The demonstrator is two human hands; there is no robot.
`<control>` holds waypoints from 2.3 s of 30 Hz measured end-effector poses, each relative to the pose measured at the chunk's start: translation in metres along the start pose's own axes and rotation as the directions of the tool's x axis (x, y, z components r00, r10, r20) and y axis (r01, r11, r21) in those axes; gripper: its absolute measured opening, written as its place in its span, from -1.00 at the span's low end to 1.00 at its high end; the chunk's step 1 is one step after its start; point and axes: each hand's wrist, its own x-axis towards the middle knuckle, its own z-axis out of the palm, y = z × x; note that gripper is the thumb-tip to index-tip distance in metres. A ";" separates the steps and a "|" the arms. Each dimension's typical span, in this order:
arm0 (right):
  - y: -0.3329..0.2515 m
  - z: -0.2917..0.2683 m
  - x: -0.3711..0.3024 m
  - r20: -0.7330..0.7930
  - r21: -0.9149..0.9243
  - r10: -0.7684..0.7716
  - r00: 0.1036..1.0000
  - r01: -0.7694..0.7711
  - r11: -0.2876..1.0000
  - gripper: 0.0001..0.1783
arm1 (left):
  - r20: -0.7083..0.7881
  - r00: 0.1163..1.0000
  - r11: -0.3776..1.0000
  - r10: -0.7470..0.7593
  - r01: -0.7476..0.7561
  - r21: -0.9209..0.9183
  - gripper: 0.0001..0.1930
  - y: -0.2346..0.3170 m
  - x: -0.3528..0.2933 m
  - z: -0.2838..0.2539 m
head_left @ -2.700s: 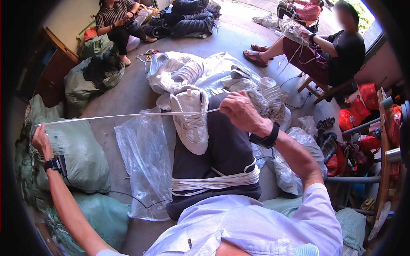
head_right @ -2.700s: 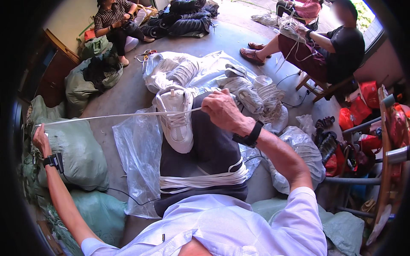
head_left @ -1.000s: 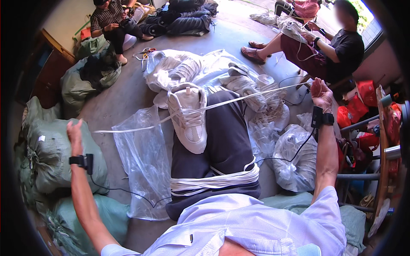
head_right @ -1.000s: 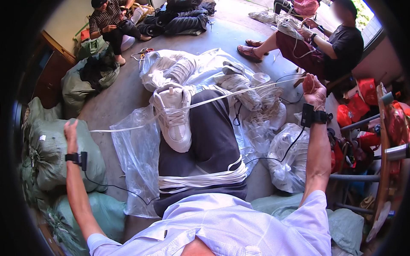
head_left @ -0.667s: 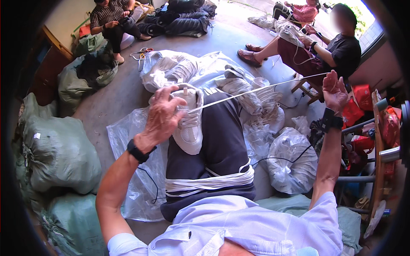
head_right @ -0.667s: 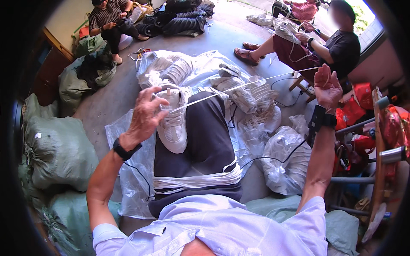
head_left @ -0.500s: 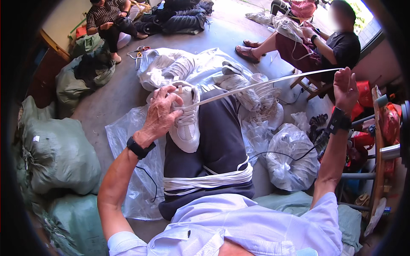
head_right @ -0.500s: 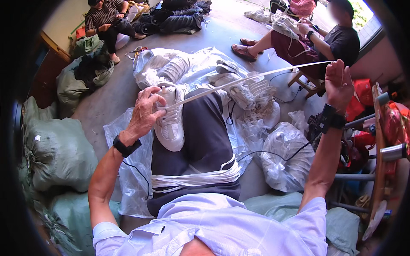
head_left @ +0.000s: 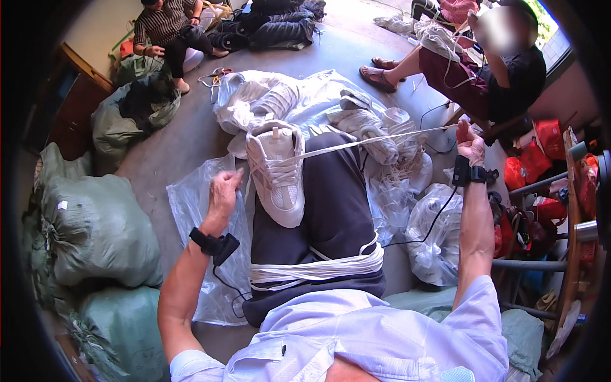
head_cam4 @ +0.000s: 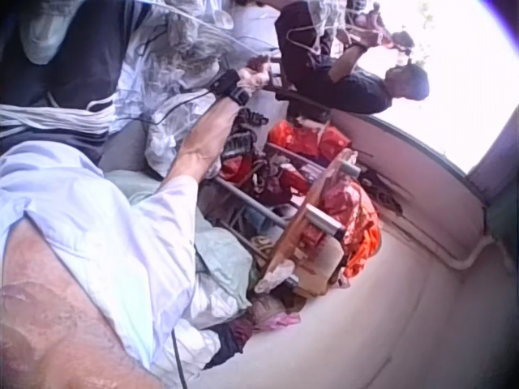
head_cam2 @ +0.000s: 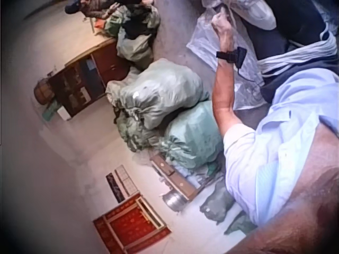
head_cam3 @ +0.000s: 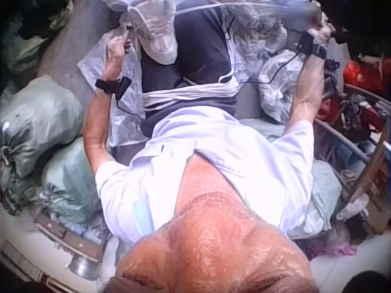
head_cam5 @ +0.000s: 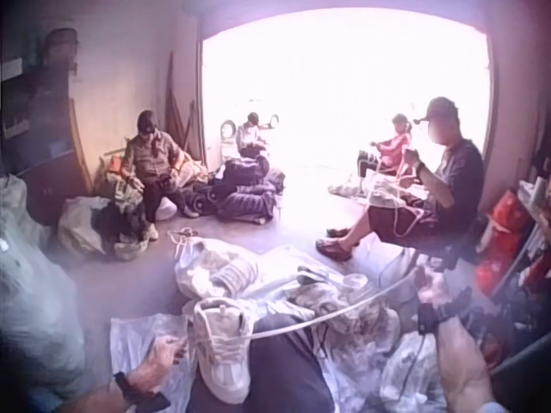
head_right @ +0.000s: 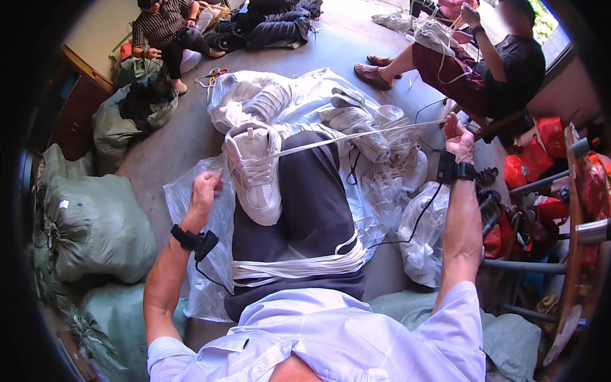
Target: Thread laces through the eyelets of a white shoe.
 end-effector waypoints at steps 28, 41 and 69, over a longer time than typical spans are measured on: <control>0.193 0.189 -0.185 0.878 -0.476 0.032 0.477 0.863 0.169 -0.87 | -0.260 0.880 0.248 -0.398 -0.169 -0.954 -0.76 -0.115 0.055 -0.261; 0.255 0.199 -0.227 0.931 -0.235 0.308 0.198 0.968 0.086 -0.85 | -0.450 0.751 0.285 -0.483 -0.351 -0.892 -0.69 -0.200 -0.044 -0.418; 0.255 0.212 -0.238 0.846 -0.336 0.438 0.305 0.942 -0.007 -0.77 | -0.218 0.976 0.918 0.004 -0.090 -0.387 -0.72 0.001 -0.019 -0.120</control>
